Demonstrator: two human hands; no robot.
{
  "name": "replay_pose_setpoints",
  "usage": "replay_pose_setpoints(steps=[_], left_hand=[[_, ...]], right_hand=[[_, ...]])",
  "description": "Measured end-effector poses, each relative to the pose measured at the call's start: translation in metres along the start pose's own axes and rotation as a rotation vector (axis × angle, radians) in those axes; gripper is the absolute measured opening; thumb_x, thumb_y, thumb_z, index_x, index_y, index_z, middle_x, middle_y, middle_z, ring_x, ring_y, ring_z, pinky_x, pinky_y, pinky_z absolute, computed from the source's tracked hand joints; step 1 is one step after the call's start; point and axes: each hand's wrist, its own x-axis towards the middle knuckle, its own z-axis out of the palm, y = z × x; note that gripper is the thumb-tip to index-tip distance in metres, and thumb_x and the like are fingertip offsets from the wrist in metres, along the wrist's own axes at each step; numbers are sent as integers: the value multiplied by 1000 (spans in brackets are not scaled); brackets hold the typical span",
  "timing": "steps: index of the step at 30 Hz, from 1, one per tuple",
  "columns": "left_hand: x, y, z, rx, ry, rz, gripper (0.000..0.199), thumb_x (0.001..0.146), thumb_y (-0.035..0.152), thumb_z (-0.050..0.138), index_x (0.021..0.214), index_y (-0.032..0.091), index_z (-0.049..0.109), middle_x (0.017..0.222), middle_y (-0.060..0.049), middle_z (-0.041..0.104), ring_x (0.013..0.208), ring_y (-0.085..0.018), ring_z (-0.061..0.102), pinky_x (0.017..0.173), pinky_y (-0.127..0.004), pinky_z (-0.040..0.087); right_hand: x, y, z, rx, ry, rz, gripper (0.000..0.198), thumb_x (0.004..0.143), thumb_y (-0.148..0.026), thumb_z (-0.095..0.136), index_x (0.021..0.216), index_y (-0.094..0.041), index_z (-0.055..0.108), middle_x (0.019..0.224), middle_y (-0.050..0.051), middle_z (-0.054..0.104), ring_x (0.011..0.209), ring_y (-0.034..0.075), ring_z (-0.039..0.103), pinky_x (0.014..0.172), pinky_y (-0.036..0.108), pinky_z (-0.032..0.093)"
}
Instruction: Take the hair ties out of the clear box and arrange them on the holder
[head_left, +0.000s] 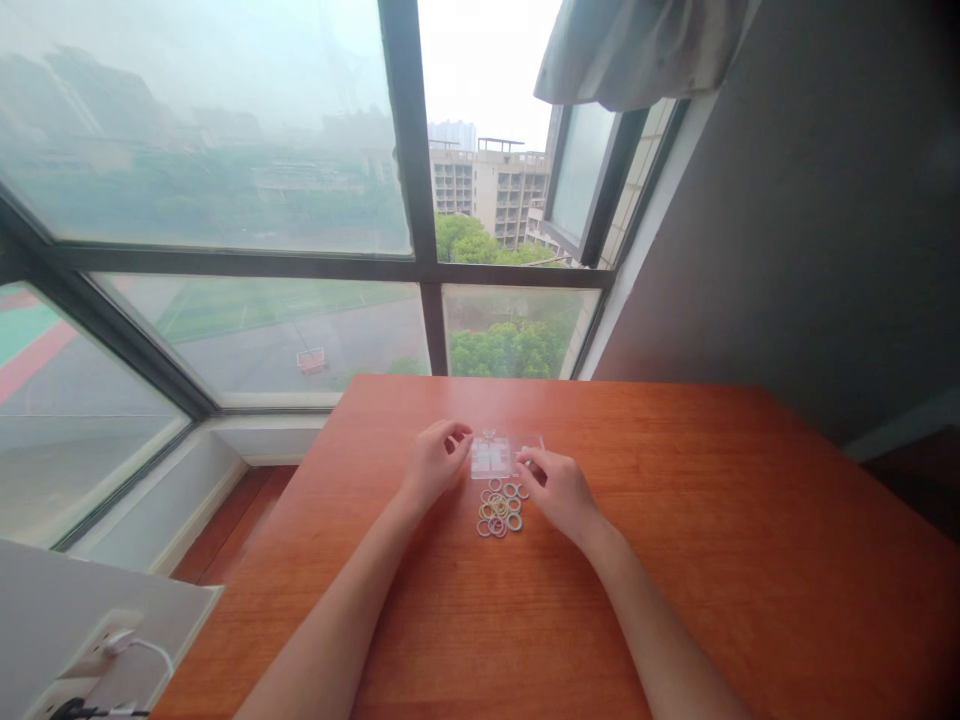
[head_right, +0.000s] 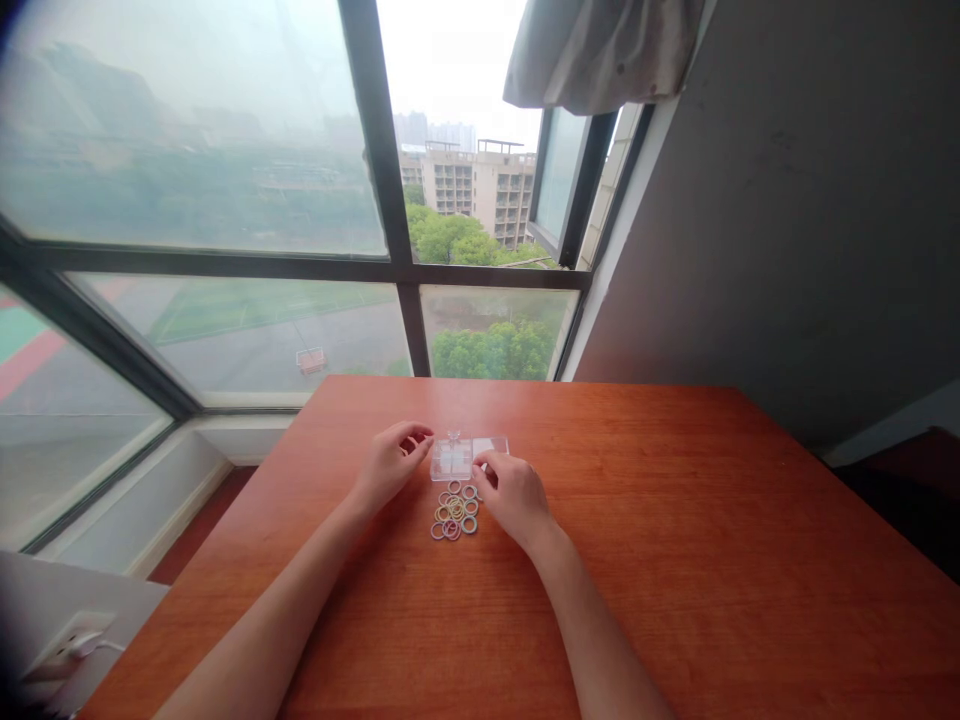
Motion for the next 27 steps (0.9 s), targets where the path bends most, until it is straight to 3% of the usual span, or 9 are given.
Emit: replay_pose_setpoints(steps=[13,27], left_hand=[[0,1,-2,-23,6,9,17,84,26,54,90,16,65,80,-3,66,63,-11,57,60,-21,44],[-1,4,-1,-46,-12,72,13,83,22,55,87,16,66,81,-3,67,64,-11,57,58,-20,45]], right_hand=[[0,-2,-4,-29,-86,-23,16,87,-28,51,83,-22,65,63,-1,62,58,13,55,60,22,38],[-7,-6,-16,27,-324,-72,12,78,-18,56,78,-20,68,57,-5,56,52,8,45,53,19,30]])
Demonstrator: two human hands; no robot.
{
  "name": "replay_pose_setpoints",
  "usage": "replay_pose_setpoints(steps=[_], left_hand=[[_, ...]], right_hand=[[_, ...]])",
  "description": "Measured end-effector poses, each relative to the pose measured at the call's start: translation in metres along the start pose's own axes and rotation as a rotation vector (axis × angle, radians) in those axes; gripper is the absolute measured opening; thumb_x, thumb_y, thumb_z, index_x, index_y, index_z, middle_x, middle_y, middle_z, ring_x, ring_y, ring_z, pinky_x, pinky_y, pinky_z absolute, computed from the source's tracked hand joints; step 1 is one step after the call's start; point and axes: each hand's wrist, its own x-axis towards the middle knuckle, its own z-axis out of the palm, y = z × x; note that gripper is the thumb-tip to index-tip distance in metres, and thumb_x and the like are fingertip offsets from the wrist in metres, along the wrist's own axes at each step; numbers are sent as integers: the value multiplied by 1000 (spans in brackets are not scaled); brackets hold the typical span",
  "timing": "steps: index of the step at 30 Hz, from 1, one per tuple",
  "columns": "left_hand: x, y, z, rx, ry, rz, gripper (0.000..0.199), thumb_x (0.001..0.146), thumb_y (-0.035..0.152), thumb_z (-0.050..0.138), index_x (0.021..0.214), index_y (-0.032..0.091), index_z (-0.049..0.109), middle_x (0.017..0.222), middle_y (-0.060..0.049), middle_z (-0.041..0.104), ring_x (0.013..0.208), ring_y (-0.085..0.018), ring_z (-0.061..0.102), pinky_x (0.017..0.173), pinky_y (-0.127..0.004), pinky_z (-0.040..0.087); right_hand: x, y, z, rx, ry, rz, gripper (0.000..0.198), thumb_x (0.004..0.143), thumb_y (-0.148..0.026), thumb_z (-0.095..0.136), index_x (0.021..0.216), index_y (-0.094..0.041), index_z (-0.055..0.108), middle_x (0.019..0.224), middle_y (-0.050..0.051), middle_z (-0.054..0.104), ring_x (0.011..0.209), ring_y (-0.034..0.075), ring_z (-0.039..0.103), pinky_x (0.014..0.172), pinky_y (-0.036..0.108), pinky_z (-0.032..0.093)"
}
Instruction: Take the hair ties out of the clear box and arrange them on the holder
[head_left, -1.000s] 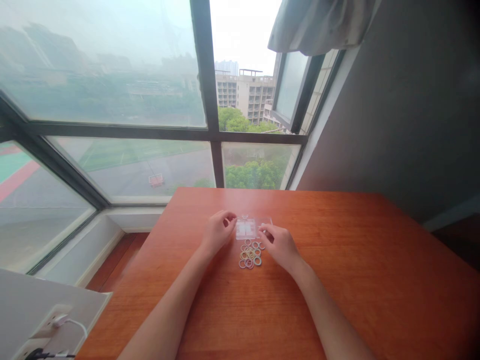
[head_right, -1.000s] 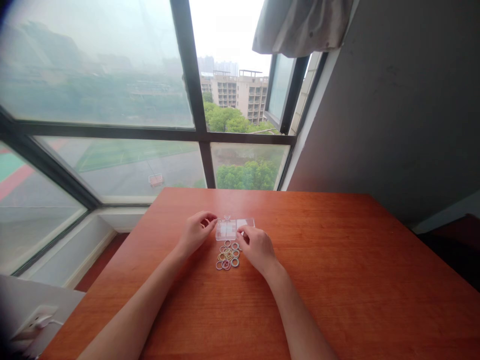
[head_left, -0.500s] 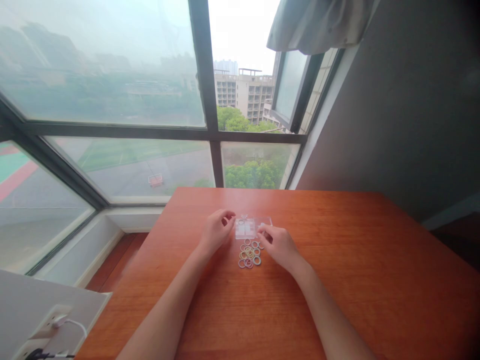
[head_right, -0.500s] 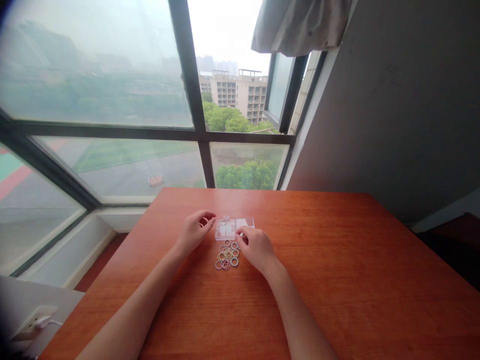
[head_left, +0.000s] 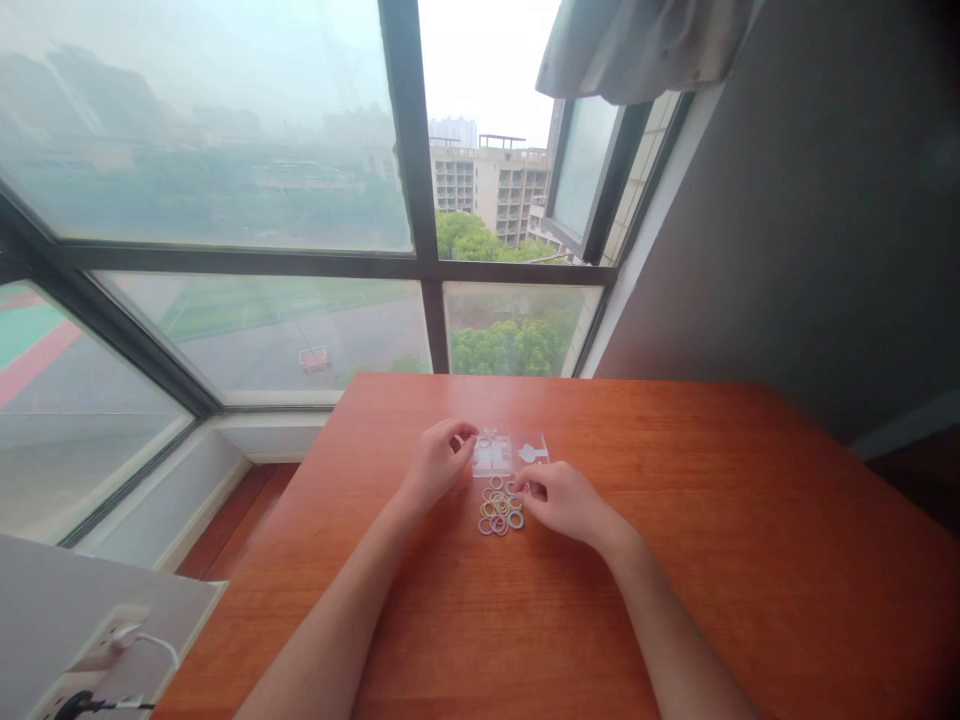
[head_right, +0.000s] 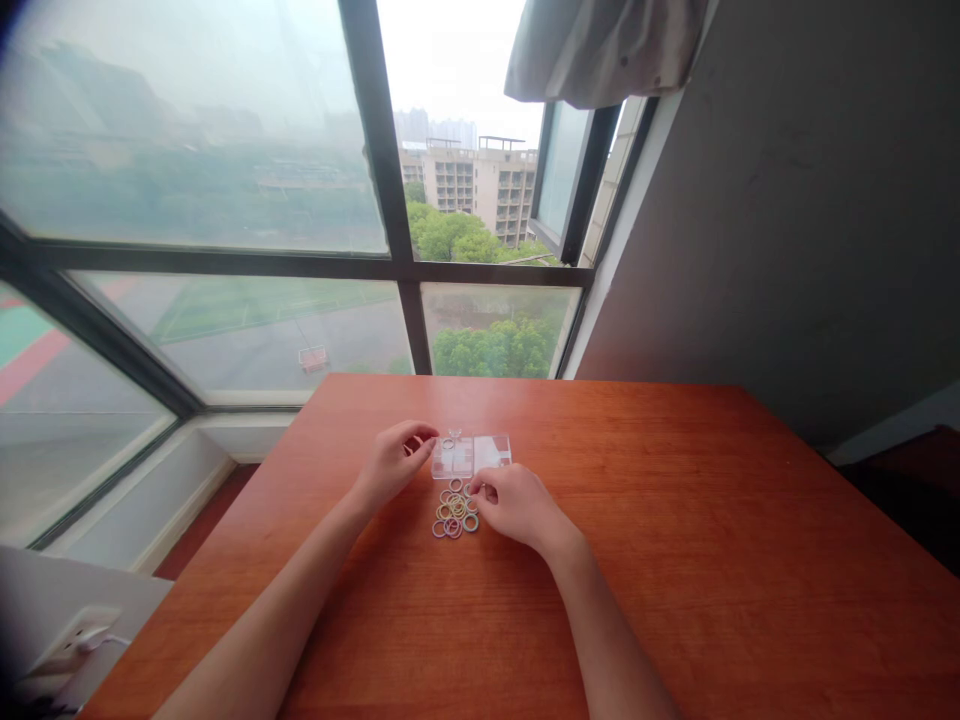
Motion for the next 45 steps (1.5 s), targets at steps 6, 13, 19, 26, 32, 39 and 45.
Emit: replay_pose_setpoints(steps=[6,13,19,26,32,39,45], left_hand=[[0,2,0,4,-7,2,13,83,20,54,86,17,66,81,-2,67,64,-11,57,60,-21,45],[-1,2,0,-1,-15,-4,13,82,19,54,87,17,66,82,-2,67,65,-11,57,60,-21,45],[0,3,-1,0,-22,-1,13,82,18,54,86,17,66,82,-2,67,64,-11,57,60,-21,45],[0,4,-1,-5,-16,12,13,82,18,54,86,17,66,80,-2,67,64,-11,57,59,-21,45],[0,12,-2,-28,-24,17,13,83,20,54,86,17,66,77,-2,67,63,-11,56,58,-21,44],[-3,31,-1,-75,-79,81,13,86,22,53,86,17,65,73,-1,64,63,-10,55,57,-20,42],[-6,46,4,-111,-166,123,12,85,22,55,90,17,65,72,-1,64,63,-10,55,57,-19,42]], right_hand=[[-3,-5,2,35,-92,-21,17,72,-12,56,76,-22,69,62,-5,58,56,8,47,53,18,31],[-1,-2,9,13,-144,12,14,71,-14,58,75,-22,69,61,-4,58,57,9,49,53,18,31],[-2,-1,12,28,-116,-12,13,71,-13,57,72,-21,67,60,-5,57,54,8,47,51,18,28],[4,-1,5,176,134,-6,8,77,-17,56,77,-19,63,52,-8,44,48,7,39,50,18,29],[9,0,5,221,363,29,8,80,-24,56,83,-18,61,51,-8,40,48,8,39,51,20,32],[10,0,8,217,397,38,10,81,-27,55,82,-18,59,52,-8,40,47,8,39,50,20,31],[10,1,10,201,367,45,11,82,-28,54,85,-19,59,52,-7,42,48,9,41,51,20,32]])
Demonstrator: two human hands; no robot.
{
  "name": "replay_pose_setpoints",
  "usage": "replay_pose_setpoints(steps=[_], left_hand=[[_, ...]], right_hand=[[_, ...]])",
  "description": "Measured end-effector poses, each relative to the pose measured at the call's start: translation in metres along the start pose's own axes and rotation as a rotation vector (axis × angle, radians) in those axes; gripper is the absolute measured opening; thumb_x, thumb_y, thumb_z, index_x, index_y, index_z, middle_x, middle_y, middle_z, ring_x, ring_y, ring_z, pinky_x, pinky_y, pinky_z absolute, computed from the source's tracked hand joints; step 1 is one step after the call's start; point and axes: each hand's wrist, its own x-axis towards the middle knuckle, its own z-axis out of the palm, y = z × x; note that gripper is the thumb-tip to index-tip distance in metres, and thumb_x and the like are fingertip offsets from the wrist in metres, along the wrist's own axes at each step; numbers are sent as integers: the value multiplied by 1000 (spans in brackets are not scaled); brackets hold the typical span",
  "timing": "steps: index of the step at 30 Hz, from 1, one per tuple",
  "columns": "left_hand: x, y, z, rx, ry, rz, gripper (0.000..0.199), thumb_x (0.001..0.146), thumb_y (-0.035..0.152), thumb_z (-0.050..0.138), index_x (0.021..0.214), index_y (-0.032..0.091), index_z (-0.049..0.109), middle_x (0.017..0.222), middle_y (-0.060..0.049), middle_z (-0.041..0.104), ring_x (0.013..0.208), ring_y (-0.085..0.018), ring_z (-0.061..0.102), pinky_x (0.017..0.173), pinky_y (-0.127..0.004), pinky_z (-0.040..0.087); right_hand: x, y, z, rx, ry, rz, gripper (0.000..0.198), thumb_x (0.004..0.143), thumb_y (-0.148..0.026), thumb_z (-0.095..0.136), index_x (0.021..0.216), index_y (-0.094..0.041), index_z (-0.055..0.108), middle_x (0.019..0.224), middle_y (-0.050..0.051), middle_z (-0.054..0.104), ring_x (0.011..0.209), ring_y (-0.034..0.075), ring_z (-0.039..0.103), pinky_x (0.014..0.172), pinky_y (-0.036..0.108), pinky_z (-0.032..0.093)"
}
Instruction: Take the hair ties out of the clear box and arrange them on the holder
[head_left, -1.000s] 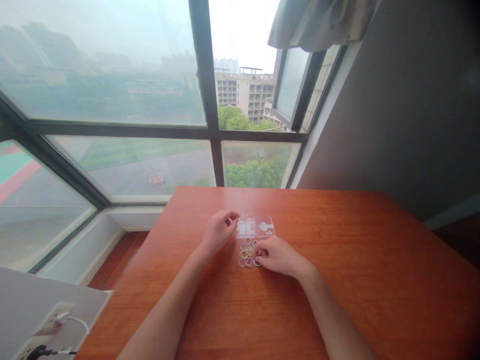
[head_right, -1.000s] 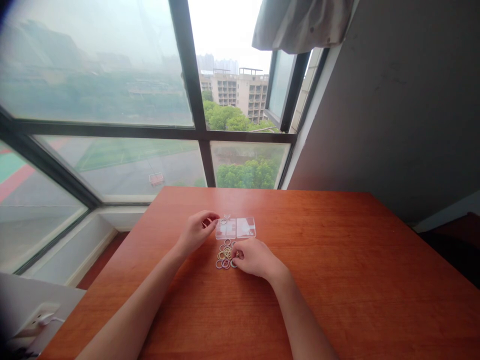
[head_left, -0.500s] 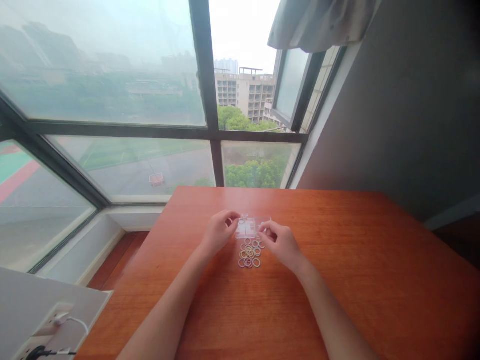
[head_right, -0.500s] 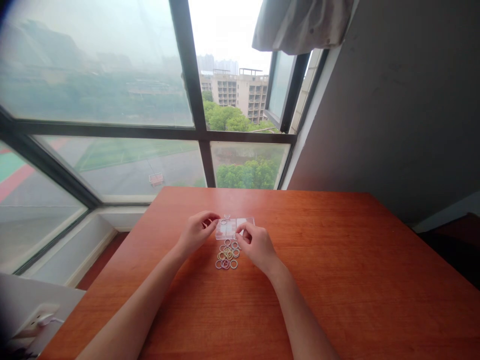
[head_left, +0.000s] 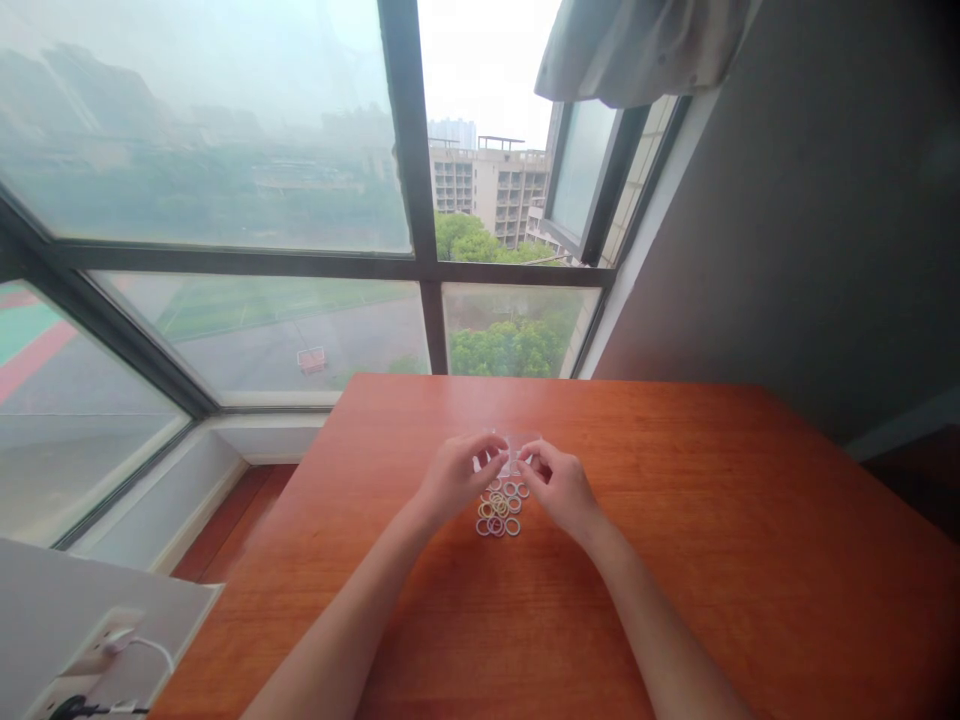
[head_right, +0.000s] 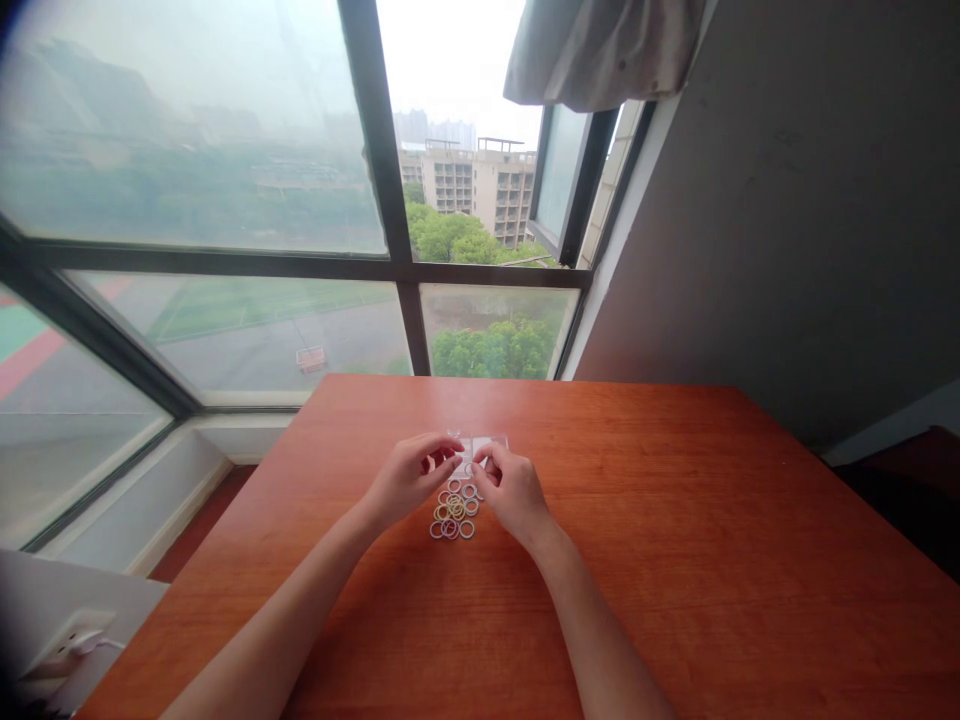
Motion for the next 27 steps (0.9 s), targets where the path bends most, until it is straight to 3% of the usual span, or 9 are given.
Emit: replay_pose_setpoints(steps=[9,27], left_hand=[[-1,5,2,-72,-91,-10,12,83,22,56,85,17,67,71,-1,64,61,-9,53,55,-18,41],[-1,3,4,-71,-102,-24,10,81,18,55,81,16,65,71,-2,63,63,-10,55,56,-19,41]], right_hand=[[-1,0,1,3,24,0,15,83,-31,53,85,-18,59,52,-7,43,48,9,41,51,20,33],[-2,-3,3,3,26,-13,13,83,-31,53,85,-19,60,53,-6,45,48,10,42,51,20,34]])
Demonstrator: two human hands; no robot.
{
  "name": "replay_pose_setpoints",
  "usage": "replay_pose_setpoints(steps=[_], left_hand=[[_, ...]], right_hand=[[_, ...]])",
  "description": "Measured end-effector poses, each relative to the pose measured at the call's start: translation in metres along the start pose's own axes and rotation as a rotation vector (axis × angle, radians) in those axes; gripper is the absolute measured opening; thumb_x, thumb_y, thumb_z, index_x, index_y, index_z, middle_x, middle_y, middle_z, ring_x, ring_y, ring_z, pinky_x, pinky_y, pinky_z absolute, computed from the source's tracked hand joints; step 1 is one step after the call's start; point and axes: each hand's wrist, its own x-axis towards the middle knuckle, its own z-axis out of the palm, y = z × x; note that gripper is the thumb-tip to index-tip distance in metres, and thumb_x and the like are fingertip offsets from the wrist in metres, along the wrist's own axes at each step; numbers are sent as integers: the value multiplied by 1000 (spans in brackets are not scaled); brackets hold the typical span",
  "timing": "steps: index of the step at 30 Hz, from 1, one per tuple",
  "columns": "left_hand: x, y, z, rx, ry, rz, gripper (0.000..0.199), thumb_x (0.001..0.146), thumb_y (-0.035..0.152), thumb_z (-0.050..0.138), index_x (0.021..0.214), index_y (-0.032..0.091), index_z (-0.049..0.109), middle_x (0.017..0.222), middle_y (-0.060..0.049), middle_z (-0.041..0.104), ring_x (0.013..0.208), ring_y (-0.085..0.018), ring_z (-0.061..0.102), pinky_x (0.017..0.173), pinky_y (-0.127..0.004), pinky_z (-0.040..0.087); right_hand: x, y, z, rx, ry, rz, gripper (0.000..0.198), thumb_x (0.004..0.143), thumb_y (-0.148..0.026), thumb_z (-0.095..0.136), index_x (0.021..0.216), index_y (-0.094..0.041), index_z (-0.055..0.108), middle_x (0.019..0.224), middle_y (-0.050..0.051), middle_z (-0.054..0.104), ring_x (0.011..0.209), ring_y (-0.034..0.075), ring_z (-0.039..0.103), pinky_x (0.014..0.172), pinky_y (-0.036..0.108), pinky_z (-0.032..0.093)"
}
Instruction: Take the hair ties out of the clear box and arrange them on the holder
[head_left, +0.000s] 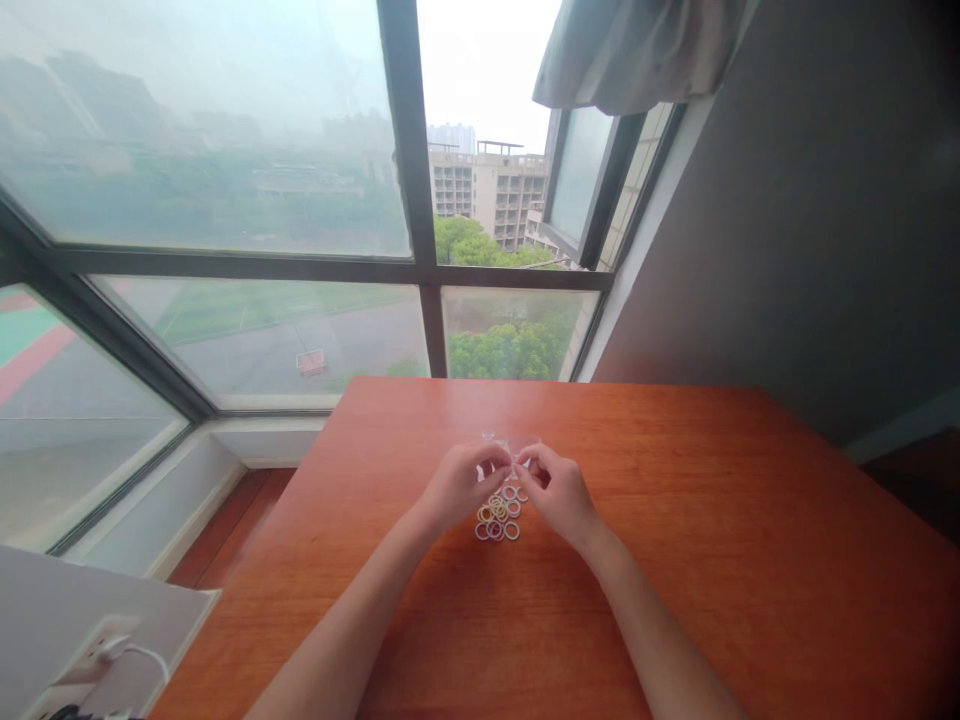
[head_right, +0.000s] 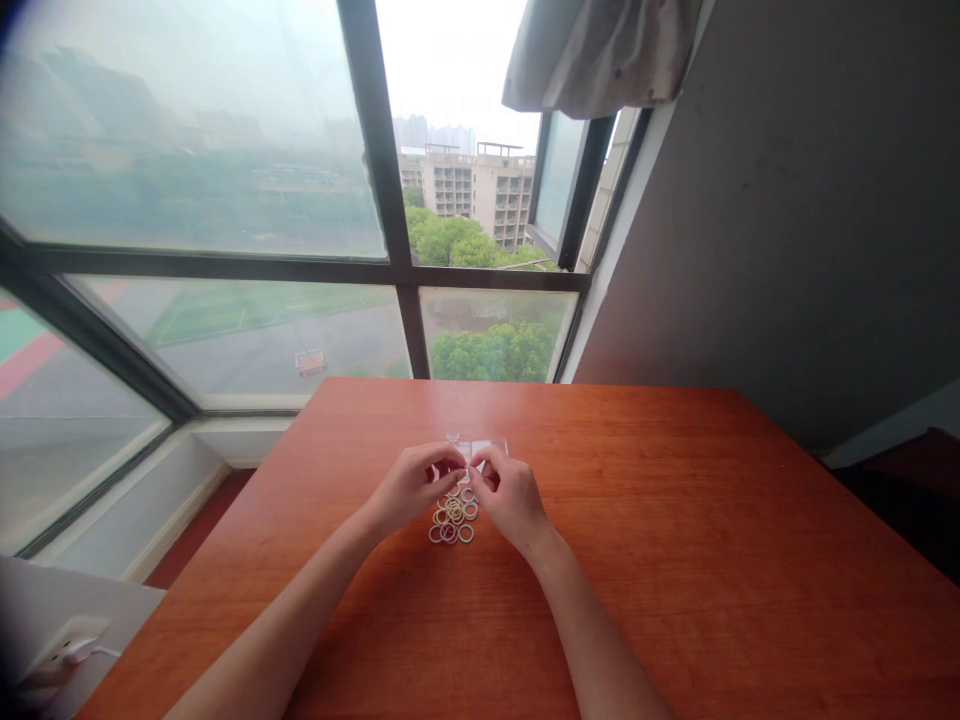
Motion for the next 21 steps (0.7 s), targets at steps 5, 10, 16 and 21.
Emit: replay_pose_setpoints(steps=[5,10,16,21], left_hand=[[1,-10,-4,55,114,-14,10,81,21,56,78,16,64,70,-1,64,62,-11,55,56,-19,43],[1,-34,-14,147,302,-90,11,81,23,56,78,16,64,72,-2,65,60,-11,55,55,-20,43],[1,-49,-16,216,324,-119,11,81,24,57,80,17,65,73,-2,66,59,-11,56,56,-21,44],[0,-49,-16,220,322,-131,12,81,25,57,85,16,65,75,-3,66,59,-11,57,56,-22,45]], right_hand=[[1,0,-2,-5,16,6,14,83,-31,52,84,-19,59,52,-7,43,48,10,42,51,21,34],[2,1,-5,-12,29,8,14,83,-31,52,83,-19,59,52,-7,41,48,10,41,51,21,33],[2,3,-4,-43,6,15,13,82,-30,53,83,-19,60,53,-6,45,49,10,43,52,21,34],[3,5,-6,-56,-11,34,14,82,-30,52,84,-19,61,54,-6,47,50,10,44,52,21,34]])
